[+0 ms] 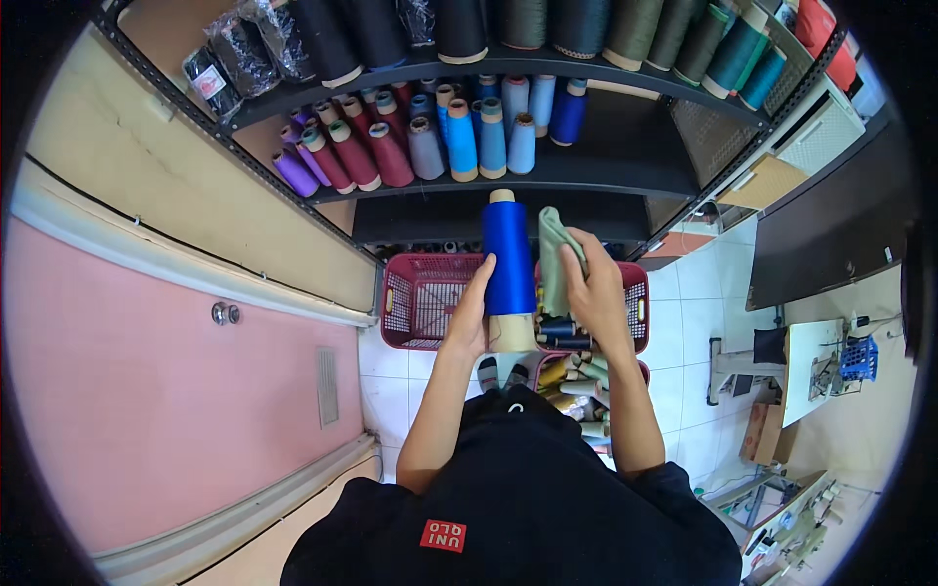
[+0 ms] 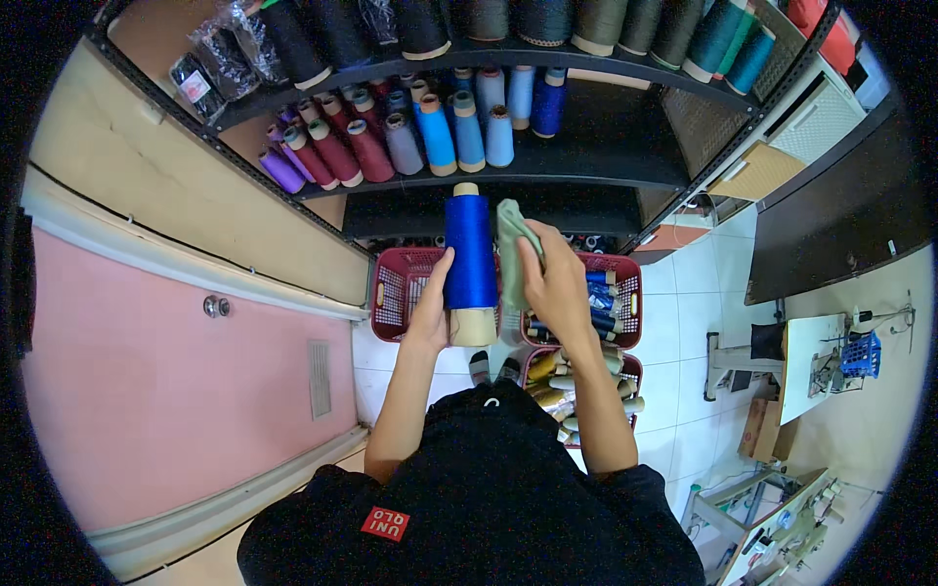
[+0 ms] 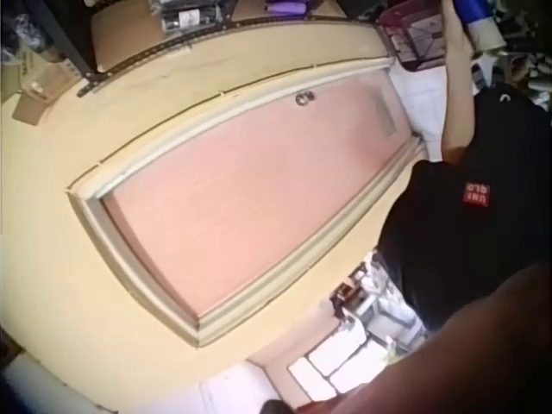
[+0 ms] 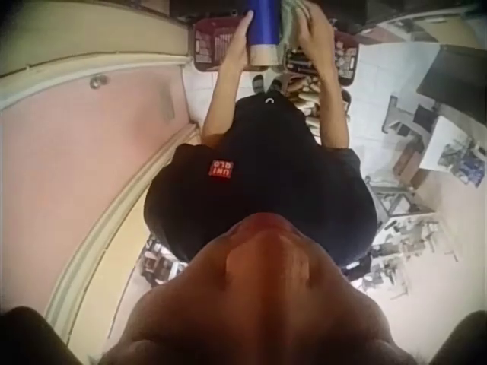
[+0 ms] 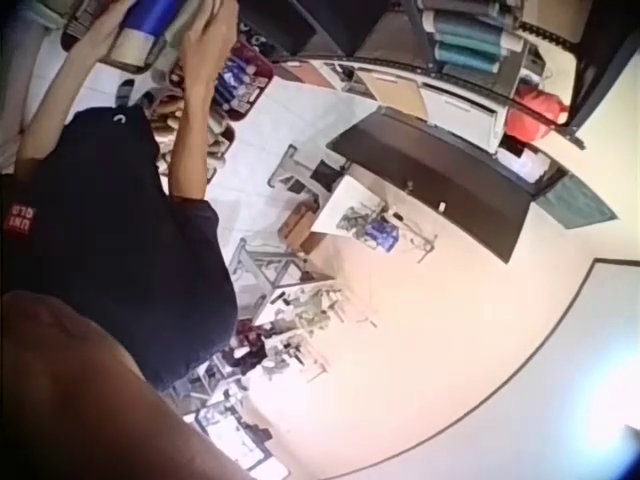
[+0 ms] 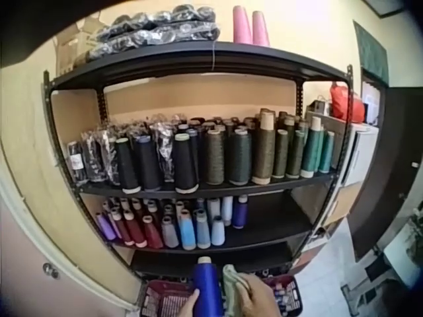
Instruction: Cleaning and wiping down thread spools with a cloth and placing them in a collection basket.
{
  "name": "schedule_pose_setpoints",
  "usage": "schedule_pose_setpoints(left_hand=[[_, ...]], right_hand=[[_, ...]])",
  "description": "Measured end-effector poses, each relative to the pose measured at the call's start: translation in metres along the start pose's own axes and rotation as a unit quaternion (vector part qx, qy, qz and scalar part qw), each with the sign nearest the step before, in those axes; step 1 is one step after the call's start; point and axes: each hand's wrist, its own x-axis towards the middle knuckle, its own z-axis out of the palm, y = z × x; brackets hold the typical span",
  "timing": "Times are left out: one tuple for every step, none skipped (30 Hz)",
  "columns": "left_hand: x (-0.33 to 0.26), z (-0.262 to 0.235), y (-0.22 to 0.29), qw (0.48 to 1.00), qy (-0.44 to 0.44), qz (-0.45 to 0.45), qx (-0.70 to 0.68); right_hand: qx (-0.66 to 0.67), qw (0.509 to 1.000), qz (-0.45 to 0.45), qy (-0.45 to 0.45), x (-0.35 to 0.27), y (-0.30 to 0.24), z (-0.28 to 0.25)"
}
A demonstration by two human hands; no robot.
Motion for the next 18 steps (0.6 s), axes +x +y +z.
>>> schedule_pose_setpoints(left_hand=[[-0.001,0.001,0.003,1.000,-0.009,-0.015,0.002],[-0.001,0.005,0.003,1.000,0.030,-0.009,0.004],[0.001,0.005,0.002,1.000,0.028,-0.008,0.005],[0.003,0.003,0.001,0.999,0.034,0.005,-0.008],[0.007,0.000,0.000,0.999,0.040,0.017,-0.021],[0.015,-0.016,-0.001,0.999,0.028,0.018,0.000],[0.015,-0.018,0.004,1.000,0.025,0.019,0.001],[0.013,-0.020,0.009,1.000,0.001,0.001,0.011],[0.009,-0.018,0.015,0.999,-0.022,-0.017,0.021],[0.000,-0.005,0.023,0.999,-0.003,-0.011,0.038],[0.003,-0.009,0.021,0.999,-0.004,-0.009,0.039],[0.005,-0.008,0.023,0.999,-0.010,0.010,0.029],[0.005,-0.007,0.025,0.999,-0.016,0.029,0.019],[0.001,-0.006,0.026,1.000,0.004,0.011,0.027],[0.003,-0.005,0.026,1.000,0.002,0.011,0.028],[0.005,-0.004,0.024,0.999,0.015,0.028,0.019],[0.008,-0.005,0.023,0.999,0.028,0.044,0.010],[0.010,-0.009,0.023,0.998,0.022,0.046,0.030]], right_hand=[[-0.001,1.000,-0.001,0.002,0.000,-0.008,0.005],[0.008,0.999,-0.032,-0.014,0.000,-0.015,0.010],[0.018,0.997,-0.063,-0.030,-0.001,-0.020,0.016],[0.003,0.996,-0.066,-0.058,-0.002,-0.022,0.022],[-0.028,0.994,-0.094,-0.055,-0.002,-0.013,0.030],[-0.002,0.996,-0.075,-0.040,-0.003,-0.003,0.036],[0.023,0.998,-0.053,-0.024,-0.002,0.006,0.037],[-0.006,0.999,-0.037,-0.019,0.000,0.015,0.034],[-0.033,0.999,-0.020,-0.016,0.002,0.016,0.028],[-0.032,0.999,-0.016,-0.010,0.006,0.016,0.023],[-0.031,0.999,-0.017,-0.009,0.008,0.015,0.023],[-0.026,0.998,-0.047,0.013,0.011,0.006,0.022],[-0.020,0.996,-0.076,0.036,0.014,-0.003,0.022],[0.016,0.997,-0.072,0.024,0.016,-0.012,0.025],[0.016,0.997,-0.074,0.026,0.015,-0.017,0.030],[0.004,0.996,-0.091,0.005,0.014,-0.021,0.036],[-0.008,0.994,-0.108,-0.016,0.012,-0.025,0.040],[-0.019,0.994,-0.105,-0.026,0.011,-0.024,0.046]])
